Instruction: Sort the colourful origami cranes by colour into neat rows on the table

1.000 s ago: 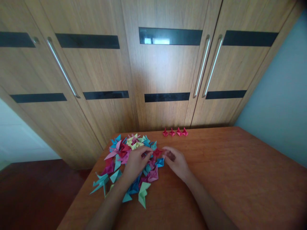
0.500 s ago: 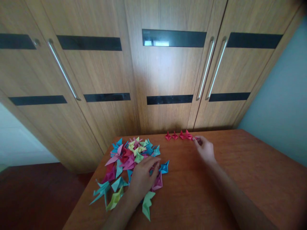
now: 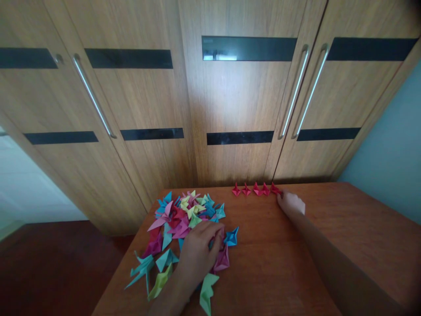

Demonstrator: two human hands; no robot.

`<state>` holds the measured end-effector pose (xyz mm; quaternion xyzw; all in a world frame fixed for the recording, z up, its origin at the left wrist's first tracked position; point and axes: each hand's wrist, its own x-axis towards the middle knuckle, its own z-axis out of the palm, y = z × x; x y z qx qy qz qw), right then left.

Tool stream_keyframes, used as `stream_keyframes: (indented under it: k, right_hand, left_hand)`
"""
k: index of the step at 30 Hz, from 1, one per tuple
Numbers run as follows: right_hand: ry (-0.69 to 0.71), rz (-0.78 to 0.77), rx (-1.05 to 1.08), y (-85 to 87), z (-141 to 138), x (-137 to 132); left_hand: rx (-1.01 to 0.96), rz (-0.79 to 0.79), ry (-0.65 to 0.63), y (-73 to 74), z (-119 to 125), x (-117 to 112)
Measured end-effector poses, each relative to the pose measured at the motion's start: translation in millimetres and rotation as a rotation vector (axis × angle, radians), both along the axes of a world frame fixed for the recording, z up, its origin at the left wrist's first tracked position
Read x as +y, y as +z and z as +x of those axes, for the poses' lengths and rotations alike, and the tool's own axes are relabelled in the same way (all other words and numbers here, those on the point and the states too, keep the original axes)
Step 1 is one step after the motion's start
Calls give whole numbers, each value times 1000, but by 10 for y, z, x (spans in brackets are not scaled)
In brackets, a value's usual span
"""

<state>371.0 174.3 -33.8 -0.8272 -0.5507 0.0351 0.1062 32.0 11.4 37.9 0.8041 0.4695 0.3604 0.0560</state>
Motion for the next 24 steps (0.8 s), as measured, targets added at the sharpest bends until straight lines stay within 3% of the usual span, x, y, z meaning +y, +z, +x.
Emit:
stream_keyframes:
  k: [13,17,19,24]
  right_hand:
    - [25,10,-31,27,-57,-69]
    - [-5,58,-5,23,-77,-157]
    - [-24,68,6,15,-111,-237]
    - [13,34,1,-45,-269,-483]
  left_hand:
    - [8,-16,23,21,-34,12]
    - [20,17,53,33,-152,80]
    - [5,50,124,66,-302,141]
    - [-64,57,445,213,-826,256]
